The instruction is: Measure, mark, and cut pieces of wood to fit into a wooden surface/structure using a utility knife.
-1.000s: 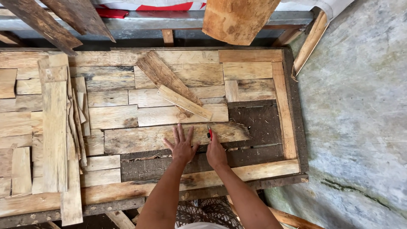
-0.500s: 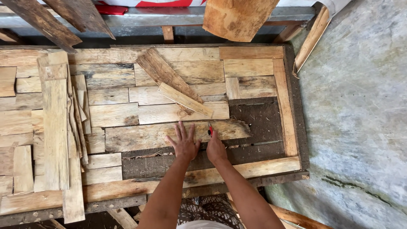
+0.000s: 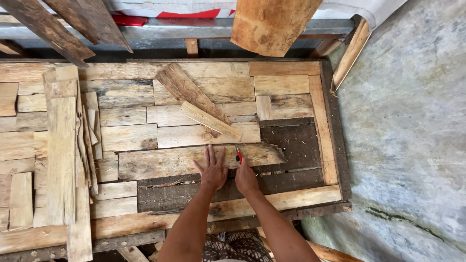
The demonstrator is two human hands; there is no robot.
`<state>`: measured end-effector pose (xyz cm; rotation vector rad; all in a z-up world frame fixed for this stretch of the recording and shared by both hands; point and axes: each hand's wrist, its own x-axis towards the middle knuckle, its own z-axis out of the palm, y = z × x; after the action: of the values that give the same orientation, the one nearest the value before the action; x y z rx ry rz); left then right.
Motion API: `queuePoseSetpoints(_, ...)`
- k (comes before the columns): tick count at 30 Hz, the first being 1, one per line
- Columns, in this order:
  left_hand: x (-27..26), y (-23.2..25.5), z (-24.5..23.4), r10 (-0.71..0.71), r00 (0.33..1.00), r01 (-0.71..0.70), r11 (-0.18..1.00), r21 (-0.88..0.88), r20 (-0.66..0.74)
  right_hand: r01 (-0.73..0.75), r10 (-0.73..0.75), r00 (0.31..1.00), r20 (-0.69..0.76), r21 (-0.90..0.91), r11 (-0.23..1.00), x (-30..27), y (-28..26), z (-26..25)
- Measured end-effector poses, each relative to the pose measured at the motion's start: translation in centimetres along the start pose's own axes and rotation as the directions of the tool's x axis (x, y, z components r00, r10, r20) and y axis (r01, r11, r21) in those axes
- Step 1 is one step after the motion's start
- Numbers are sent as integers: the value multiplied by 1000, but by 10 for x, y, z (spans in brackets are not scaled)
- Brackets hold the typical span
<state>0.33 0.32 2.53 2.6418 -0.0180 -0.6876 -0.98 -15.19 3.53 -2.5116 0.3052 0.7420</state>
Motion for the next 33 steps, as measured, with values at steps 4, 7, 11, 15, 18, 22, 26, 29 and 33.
queuePoseSetpoints(4,1,-1,4,-2,1000,2,1000,-2,2,-23,23,1000,4,46,999,-2,-8,-7)
queuePoseSetpoints(7,2,-1,3,4,1000,-4,1000,0,-22,23,-21,999,-43,29,999,1,-9,-6)
queuePoseSetpoints(11,2,0,-1,-14,999,14,1000,-8,44,-23,23,1000,-3,10,1000,4,-8,-2)
queuePoseSetpoints(15,-6,10,-21,-39,993,37,999,17,116,-84,83,995,57,13,996,7,-13,-4)
queuePoseSetpoints(18,0,1,-1,-11,999,9,999,44,32,-181,177,978,110,31,983,2,-29,-14)
queuePoseSetpoints(22,-4,8,-14,-35,995,29,997,68,91,-247,236,956,172,44,968,-6,-41,-25)
queuePoseSetpoints(26,-5,9,-15,-41,996,36,997,66,78,-244,228,960,161,91,965,-11,-48,-30)
queuePoseSetpoints(29,-5,8,-14,-35,997,30,997,69,67,-240,220,965,143,143,960,-9,-40,-21)
queuePoseSetpoints(33,-3,6,-10,-26,998,20,995,102,59,-198,197,970,142,-5,980,-13,-30,-9)
